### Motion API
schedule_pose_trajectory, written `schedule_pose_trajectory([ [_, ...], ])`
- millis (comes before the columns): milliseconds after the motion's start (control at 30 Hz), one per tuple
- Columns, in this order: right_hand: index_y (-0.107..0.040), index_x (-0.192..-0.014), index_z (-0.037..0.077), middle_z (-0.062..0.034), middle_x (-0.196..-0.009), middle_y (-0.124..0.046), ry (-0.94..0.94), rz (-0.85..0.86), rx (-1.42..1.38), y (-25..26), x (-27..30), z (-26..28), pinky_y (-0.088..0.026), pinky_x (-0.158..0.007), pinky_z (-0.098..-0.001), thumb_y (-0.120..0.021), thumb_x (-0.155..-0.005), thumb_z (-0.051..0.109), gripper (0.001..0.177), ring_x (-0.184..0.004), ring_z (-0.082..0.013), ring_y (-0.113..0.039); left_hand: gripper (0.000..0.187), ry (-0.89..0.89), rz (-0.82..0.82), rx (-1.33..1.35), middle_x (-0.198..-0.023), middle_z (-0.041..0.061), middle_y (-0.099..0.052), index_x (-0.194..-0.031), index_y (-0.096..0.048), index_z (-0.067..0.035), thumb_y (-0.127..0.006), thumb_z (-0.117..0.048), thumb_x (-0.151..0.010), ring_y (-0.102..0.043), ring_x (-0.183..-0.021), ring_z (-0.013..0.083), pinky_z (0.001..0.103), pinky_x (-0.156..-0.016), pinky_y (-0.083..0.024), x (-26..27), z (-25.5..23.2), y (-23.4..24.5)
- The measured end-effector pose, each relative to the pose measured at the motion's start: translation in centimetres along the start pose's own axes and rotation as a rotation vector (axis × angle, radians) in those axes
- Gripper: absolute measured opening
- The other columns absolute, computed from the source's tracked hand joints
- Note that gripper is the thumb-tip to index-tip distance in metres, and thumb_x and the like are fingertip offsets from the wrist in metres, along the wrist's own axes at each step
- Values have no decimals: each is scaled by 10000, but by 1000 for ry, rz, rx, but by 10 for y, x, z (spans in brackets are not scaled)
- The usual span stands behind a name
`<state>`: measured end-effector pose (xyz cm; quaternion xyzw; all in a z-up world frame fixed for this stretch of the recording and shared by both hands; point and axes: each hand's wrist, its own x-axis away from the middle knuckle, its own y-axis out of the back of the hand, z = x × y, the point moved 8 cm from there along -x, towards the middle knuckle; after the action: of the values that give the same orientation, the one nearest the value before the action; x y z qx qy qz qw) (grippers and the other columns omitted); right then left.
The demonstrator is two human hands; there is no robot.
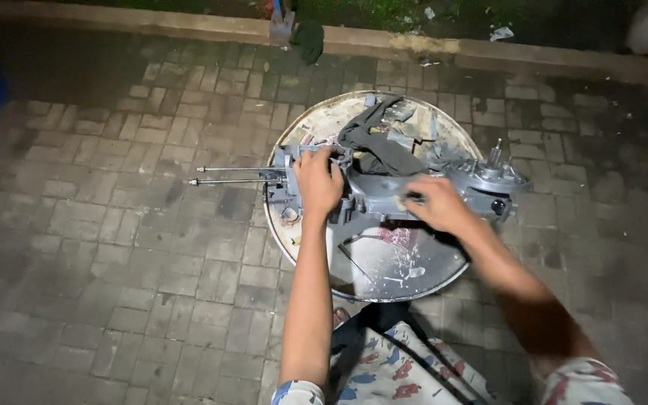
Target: The person sands a gray metal engine casing with a sanding block, focusing on edges and recessed areas. The person repeatedly rubs the surface to smooth it, occasionally repositioning the part on a round work surface.
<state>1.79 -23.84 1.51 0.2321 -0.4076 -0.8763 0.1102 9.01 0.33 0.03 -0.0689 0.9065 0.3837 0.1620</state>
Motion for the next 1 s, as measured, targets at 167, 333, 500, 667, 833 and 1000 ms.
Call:
schedule_pose_trajectory([
  [167, -761, -899, 122, -84, -833, -739, -27, -4, -124, -36, -32, 32, -581, -845, -468, -794, -741, 95, 164, -886, -350, -731, 281, -18, 24, 18, -1023, -21, -736, -1089, -719, -230, -614, -88, -870, -599, -1076, 235, 463, -1118, -335, 2, -1, 3],
  [333, -765, -822, 74, -94, -741, -735, -280, 12, -199, -2, -22, 46, -568, -776, -405, -715, -772, 18, 90, -750, -275, -700, 273, -16, 3, -37, -1070, 100, -746, -1143, -726, -88, -634, -109, -887, -595, -1102, 291, 495, -1124, -329, 7, -13, 8],
  [500, -768, -830, 123, -70, -717, -724, -349, -37, -257, -14, -39, 68, -570, -717, -370, -745, -741, 62, 110, -698, -224, -703, 305, -43, 12, -30, -1111, 119, -737, -1178, -716, -48, -625, -95, -891, -570, -1179, 308, 522, -1143, -309, 8, -8, 5],
  [667, -768, -845, 102, -119, -734, -727, -424, -60, -186, -10, -27, 48, -555, -701, -402, -762, -717, 83, 130, -735, -275, -707, 259, -40, -13, -14, -1070, 115, -741, -1127, -724, -47, -627, -78, -888, -575, -1158, 312, 529, -1132, -314, 4, -11, 6],
  [833, -763, -833, 122, -77, -708, -729, -419, -108, -197, -33, -40, 39, -565, -718, -391, -733, -733, 101, 106, -715, -246, -707, 221, -6, -2, 9, -1020, 68, -747, -1090, -739, -71, -617, -70, -906, -590, -1089, 260, 487, -1124, -324, 10, -17, 15],
  [1000, -764, -783, 141, -44, -653, -682, -497, -107, -152, -41, -17, 35, -549, -681, -339, -728, -725, 63, 104, -659, -214, -671, 249, -18, 0, -39, -1046, 88, -748, -1114, -718, -92, -653, -100, -874, -593, -1108, 289, 523, -1111, -346, 6, -17, 10],
])
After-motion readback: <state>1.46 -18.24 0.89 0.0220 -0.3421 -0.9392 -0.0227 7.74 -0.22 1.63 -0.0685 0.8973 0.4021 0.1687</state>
